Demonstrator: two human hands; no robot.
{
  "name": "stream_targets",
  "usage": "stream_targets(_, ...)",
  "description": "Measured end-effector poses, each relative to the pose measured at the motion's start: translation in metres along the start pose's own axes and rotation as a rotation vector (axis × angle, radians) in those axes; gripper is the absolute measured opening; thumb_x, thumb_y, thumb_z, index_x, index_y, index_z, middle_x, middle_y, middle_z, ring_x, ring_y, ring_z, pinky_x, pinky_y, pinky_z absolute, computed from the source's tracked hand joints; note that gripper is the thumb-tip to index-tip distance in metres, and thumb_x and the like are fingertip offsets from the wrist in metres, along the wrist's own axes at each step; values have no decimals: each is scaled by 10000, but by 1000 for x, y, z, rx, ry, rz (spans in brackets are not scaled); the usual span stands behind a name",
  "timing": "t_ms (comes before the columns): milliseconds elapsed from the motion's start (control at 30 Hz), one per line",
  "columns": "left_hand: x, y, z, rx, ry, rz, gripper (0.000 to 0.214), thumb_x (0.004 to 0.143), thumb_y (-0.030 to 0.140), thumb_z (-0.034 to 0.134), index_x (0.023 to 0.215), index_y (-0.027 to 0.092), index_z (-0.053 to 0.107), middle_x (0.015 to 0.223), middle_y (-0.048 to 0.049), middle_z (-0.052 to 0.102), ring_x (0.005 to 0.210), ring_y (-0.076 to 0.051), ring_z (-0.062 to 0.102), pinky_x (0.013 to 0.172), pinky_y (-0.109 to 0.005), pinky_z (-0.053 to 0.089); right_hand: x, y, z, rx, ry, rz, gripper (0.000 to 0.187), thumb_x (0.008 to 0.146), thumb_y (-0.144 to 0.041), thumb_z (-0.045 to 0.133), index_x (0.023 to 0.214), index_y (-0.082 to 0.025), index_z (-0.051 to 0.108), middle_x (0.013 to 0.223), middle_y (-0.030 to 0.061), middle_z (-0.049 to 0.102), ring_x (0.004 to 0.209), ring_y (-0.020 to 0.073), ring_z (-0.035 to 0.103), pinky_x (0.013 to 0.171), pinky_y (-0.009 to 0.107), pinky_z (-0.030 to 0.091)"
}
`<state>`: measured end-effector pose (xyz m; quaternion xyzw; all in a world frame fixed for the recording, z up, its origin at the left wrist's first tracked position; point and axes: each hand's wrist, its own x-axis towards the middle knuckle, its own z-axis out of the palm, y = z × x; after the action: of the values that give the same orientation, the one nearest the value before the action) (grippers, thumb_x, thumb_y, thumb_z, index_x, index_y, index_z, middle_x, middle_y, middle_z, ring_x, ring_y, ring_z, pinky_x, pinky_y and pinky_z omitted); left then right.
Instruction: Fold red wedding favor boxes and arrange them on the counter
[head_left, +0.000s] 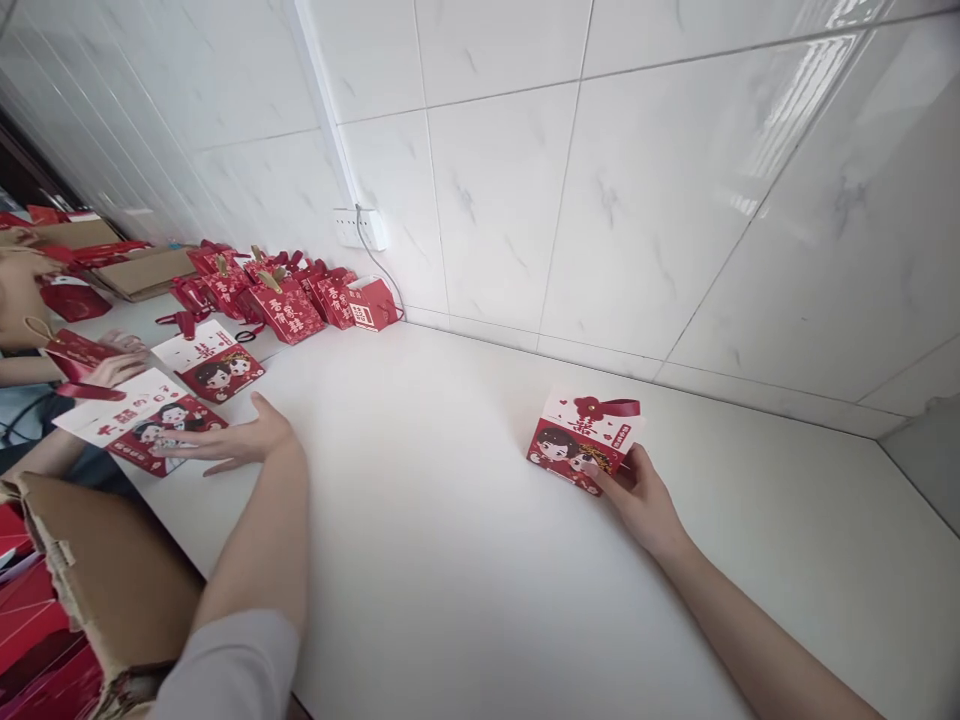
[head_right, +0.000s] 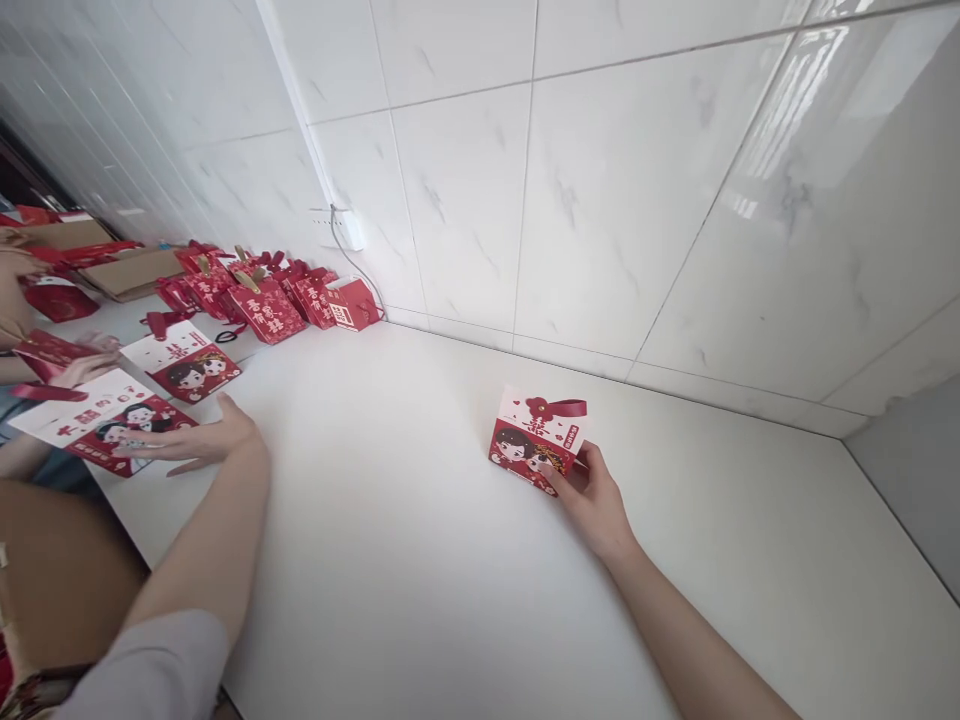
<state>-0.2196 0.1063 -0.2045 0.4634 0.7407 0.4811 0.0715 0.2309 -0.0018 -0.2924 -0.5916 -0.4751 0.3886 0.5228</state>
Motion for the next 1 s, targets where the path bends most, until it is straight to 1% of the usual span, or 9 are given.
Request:
stream_targets(133, 1, -7, -7, 27, 12, -40, 861, 809, 448, 639, 1462, 128, 179, 1456, -242, 371, 1447, -349, 224, 1067, -583, 341, -1, -2, -1, -4, -2, 1, 502, 792, -516, 716, 1197, -294, 518, 1271, 42, 636, 1138, 278, 622, 938, 428, 541)
stream_targets(200, 10, -10, -11, 21, 82, -114, 965, 798, 490, 632, 1479, 116, 60, 1518, -275, 246, 1479, -361, 104, 1063, -597, 348, -2, -4, -1, 6, -16, 4, 485, 796, -516, 711, 1182, -292, 522, 1266, 43, 638, 1125, 273, 628, 917, 415, 551)
stream_targets(300, 28, -17, -12, 32, 452, -372, 1098, 802, 594, 564, 1459, 38, -116, 1552, -345, -37, 1477, -400, -81, 1049, -648, 327, -2, -6, 0, 8, -24, -1, 477, 803, -518, 700, 1182, -290, 524, 1265, 45, 639, 1116, 269, 631, 894, 404, 558)
stream_targets(367, 39, -26, -10, 62, 698, -495, 1035, 849, 645, 446, 1460, -10, -73, 1553, -356, -51, 1487, -387, -12, 1093, -643, 263, -1, -6, 0, 0, -16, -8, 489, 798, -518, 704, 1191, -290, 522, 1270, 48, 637, 1122, 272, 627, 902, 411, 552)
stream_targets(433, 48, -36, -10, 96, 801, -515, 909, 906, 630, 318, 1462, -28, 28, 1559, -348, 38, 1489, -351, 113, 1145, -604, 183, 0, -5, 0, -2, -13, -9, 492, 796, -518, 707, 1191, -292, 520, 1275, 48, 634, 1130, 274, 622, 919, 422, 541)
stream_targets(667, 60, -57, -22, 74, 755, -468, 718, 960, 508, 109, 1420, -11, -75, 1529, -392, -36, 1477, -409, 54, 1062, -730, 90, 0, -6, 0, 15, -27, 2, 477, 799, -523, 706, 1173, -297, 516, 1271, 46, 630, 1136, 273, 616, 925, 431, 535)
stream_targets(867, 61, -74, -15, 116, 772, -367, 1162, 764, 729, 535, 1480, -4, -13, 1570, -323, 16, 1470, -393, 122, 1161, -593, 90, 0, -9, 1, 22, -32, -3, 466, 810, -521, 696, 1171, -289, 514, 1245, 49, 642, 1110, 265, 628, 910, 412, 542)
stream_targets(933, 62, -78, -11, 118, 769, -269, 1119, 776, 665, 590, 1490, 29, 10, 1577, -308, 8, 1469, -400, 106, 1152, -616, 67, 0, -10, 1, 16, -37, -7, 462, 810, -520, 695, 1166, -285, 518, 1242, 50, 645, 1107, 266, 630, 906, 406, 542)
stream_targets(1000, 64, -80, -6, 143, 728, -31, 953, 866, 545, 554, 1486, 14, 62, 1578, -296, 29, 1479, -374, 71, 1167, -587, 50, -1, -11, 1, 9, -43, -11, 460, 811, -522, 692, 1161, -279, 520, 1241, 52, 647, 1109, 269, 630, 907, 405, 541)
